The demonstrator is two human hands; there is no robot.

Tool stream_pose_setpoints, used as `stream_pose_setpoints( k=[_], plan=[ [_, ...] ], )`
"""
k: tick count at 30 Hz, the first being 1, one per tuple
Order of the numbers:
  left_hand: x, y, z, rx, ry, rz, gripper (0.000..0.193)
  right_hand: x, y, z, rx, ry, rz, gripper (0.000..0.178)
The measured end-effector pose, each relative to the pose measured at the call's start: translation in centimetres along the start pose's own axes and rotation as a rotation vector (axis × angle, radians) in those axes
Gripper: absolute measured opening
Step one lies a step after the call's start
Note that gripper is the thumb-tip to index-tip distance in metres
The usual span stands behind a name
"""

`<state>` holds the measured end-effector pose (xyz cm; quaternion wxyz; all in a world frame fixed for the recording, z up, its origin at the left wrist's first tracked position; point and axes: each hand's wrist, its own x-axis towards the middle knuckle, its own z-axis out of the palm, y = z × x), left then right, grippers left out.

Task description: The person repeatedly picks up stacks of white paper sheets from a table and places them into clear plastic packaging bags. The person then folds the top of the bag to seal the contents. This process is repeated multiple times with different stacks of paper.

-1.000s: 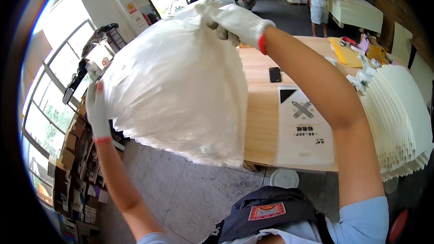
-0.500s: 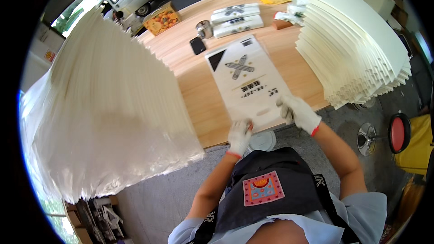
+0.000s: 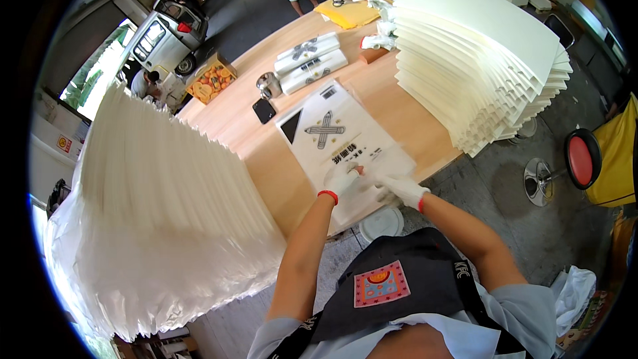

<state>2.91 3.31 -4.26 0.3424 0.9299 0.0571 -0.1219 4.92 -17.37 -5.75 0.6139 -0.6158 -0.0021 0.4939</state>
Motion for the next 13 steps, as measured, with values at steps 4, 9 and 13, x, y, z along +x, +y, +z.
stream_pose_setpoints(
  k=[4, 9, 13],
  plan=[
    [1.3, -0.4, -0.7, 0.006, 0.279, 0.049, 0.025, 5.2, -2.2, 1.4, -0.038, 0.184, -0.234, 0.047],
    [1.8, 2.4, -8.3, -1.159, 0.326, 0.276, 0.025, 6.1, 1.0, -4.1, -0.832, 0.314, -0.356, 0.042],
    [0.0, 6.7, -9.8, -0.711, 0.088, 0.187, 0.039, -1.4, -4.8, -2.6, -0.542, 0.124, -0.105, 0.048]
  ],
)
